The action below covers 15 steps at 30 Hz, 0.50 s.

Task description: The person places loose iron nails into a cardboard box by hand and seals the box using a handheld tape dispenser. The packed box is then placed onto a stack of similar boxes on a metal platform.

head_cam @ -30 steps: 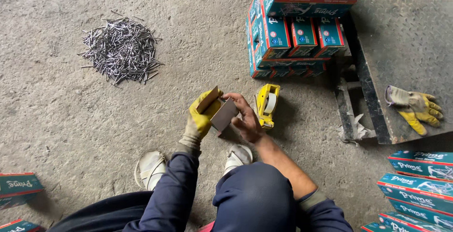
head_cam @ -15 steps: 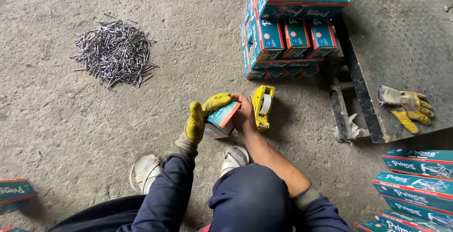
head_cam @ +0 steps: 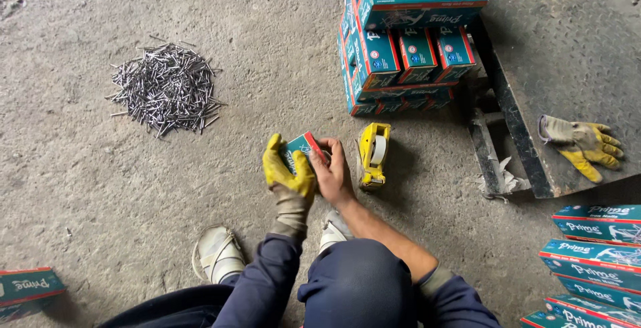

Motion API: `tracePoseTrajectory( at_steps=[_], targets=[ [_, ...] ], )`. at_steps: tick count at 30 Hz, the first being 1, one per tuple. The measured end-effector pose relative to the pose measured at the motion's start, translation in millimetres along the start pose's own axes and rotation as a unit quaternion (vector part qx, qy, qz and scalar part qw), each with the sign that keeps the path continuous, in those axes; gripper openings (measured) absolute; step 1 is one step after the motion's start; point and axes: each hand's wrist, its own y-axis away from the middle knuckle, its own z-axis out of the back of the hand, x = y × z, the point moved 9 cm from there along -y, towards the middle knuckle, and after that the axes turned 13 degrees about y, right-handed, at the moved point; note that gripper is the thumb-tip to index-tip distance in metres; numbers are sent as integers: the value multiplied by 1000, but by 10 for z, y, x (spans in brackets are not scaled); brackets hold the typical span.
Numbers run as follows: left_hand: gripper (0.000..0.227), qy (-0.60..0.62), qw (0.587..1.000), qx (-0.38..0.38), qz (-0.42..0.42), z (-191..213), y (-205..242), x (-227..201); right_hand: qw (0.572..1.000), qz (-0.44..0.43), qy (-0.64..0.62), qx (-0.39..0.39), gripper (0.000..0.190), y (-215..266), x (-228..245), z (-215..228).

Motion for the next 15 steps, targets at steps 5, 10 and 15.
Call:
tracePoseTrajectory(
  at_steps=[5,10,15],
  targets=[
    [62,93,982,1,162,4,75,133,996,25,-67,49,21,-284,86,137],
    [59,65,980,185,40,-123,13,62,973,-75,124,181,64,-508,236,-38],
    [53,68,989,130,27,-175,57,-62,957,221,-181,57,83,-630,1965,336]
  ],
)
